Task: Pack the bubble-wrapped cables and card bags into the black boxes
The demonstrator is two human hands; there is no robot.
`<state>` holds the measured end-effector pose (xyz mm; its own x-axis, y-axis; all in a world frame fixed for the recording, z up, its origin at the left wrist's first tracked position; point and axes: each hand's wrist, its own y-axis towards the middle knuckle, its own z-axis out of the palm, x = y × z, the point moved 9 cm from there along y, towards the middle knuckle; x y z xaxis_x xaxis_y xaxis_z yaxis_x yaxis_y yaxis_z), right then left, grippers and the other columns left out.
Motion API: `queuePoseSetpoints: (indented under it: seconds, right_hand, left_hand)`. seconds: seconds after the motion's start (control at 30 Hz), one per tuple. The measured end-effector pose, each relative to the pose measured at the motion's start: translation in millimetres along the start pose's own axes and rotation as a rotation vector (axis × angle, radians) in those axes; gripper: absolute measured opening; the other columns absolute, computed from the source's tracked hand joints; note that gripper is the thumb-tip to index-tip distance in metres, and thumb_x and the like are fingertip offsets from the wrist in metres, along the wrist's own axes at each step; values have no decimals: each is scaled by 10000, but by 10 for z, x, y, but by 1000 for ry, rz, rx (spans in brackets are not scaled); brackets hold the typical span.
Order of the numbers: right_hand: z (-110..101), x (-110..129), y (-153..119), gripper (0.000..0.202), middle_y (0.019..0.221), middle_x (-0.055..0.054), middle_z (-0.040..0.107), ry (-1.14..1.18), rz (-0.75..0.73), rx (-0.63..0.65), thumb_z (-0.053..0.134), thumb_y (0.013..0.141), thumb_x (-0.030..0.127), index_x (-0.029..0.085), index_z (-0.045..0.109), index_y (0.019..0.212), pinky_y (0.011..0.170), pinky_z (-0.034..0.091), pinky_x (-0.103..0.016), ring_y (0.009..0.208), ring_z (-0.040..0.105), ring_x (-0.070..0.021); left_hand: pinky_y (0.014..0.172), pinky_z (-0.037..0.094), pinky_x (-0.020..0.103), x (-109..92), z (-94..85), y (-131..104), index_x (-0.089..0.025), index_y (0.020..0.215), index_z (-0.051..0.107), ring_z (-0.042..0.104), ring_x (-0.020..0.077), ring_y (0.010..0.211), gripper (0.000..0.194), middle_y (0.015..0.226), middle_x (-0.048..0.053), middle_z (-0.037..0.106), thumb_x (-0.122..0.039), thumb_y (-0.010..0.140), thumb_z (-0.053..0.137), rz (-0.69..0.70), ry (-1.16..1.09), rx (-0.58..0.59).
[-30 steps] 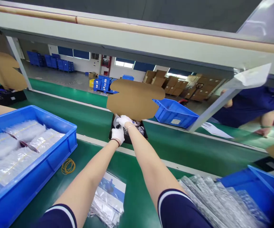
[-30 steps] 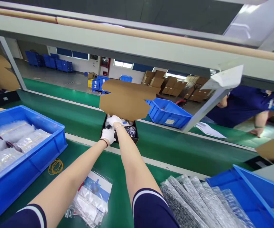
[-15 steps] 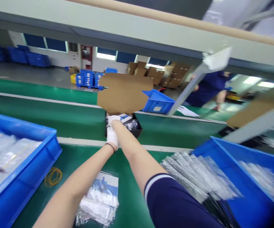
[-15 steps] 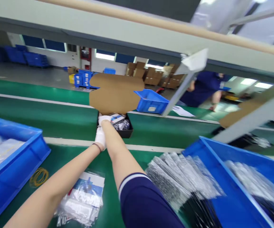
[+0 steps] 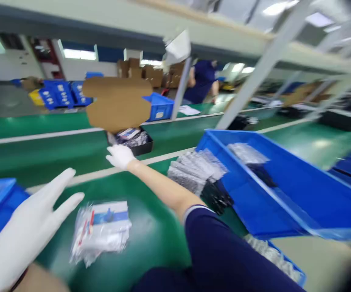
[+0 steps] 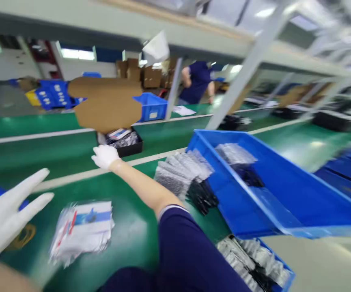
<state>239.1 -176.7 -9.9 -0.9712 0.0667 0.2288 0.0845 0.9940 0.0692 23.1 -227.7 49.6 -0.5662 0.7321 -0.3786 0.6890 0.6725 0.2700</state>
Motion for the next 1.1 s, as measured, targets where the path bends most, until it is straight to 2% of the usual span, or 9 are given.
queuePoseSetpoints:
  seconds: [0.1, 0.17, 0.3, 0.43, 0.57, 0.67, 0.73, 0.9, 1.1]
  right_hand:
    - [583, 295, -706, 808, 1086, -151, 609, 106, -160, 163, 578, 717, 740, 186, 526, 1303, 821, 472, -413, 1003, 586, -326]
    - [901, 365, -1066, 960, 1042, -134, 616, 192, -172, 268, 717, 564, 724, 192, 489, 1330, 762, 474, -385, 941, 597, -322]
    - [1224, 198, -1309, 497, 939, -57, 658, 493, 82, 397, 705, 709, 490, 199, 577, 1091, 649, 448, -292, 810, 619, -228]
    - [946, 27, -1260, 188, 866, -34, 647, 519, 155, 177, 569, 836, 386, 201, 593, 860, 662, 425, -277, 802, 593, -194]
    - [492, -65, -1381, 285, 818, -11, 631, 643, 153, -85, 473, 895, 461, 207, 590, 841, 688, 438, -282, 769, 580, -176]
    - [245, -183, -1495, 320, 837, -15, 649, 632, 35, -63, 442, 914, 468, 214, 625, 848, 741, 459, -301, 787, 595, -178]
    - [57, -536, -1620, 306, 933, -41, 664, 445, 62, -69, 467, 910, 465, 223, 655, 909, 828, 455, -325, 882, 603, -197]
    - [-364, -1870, -2326, 381, 1013, -247, 593, -214, 612, -172, 770, 666, 465, 159, 676, 874, 804, 414, -507, 989, 546, -401]
    - [-76, -2032, -2738, 379, 868, -132, 638, -112, 692, -24, 711, 698, 355, 179, 629, 1023, 753, 467, -421, 839, 619, -314]
  left_hand:
    - [1134, 327, 441, -8, -29, -11, -223, 1399, 431, 454, 290, 1297, 634, 1428, 53, 469, -593, 885, 390, -52, 103, 19]
    - [1107, 355, 415, 8, 33, 36, -180, 1394, 431, 494, 284, 1261, 641, 1401, 91, 496, -592, 906, 372, -60, 179, 58]
    - [1078, 383, 378, -3, 94, 34, -185, 1376, 450, 509, 258, 1247, 618, 1369, 84, 530, -592, 919, 360, -38, 180, 130]
    - [1092, 353, 374, -91, 179, 38, -216, 1350, 504, 494, 256, 1259, 549, 1395, 65, 506, -540, 915, 417, 9, 99, 158]
    - [1012, 412, 314, -329, 671, 161, -291, 1144, 682, 584, 261, 1132, 362, 1320, 0, 578, -454, 855, 537, 93, -189, 378]
    - [917, 465, 285, -578, 911, 223, -263, 938, 758, 648, 234, 953, 289, 1047, 0, 713, -379, 845, 510, 159, -400, 484]
    - [928, 469, 304, -609, 891, 242, -254, 912, 764, 647, 235, 947, 321, 1025, 5, 719, -366, 851, 469, 154, -452, 461]
    - [1000, 447, 340, -245, 466, 244, -268, 986, 751, 614, 254, 1074, 320, 1130, 0, 689, -446, 850, 522, 29, -528, 166]
    - [1018, 426, 344, -105, 351, 307, -282, 1055, 725, 603, 246, 1101, 344, 1132, -12, 689, -496, 845, 558, -92, -480, 48]
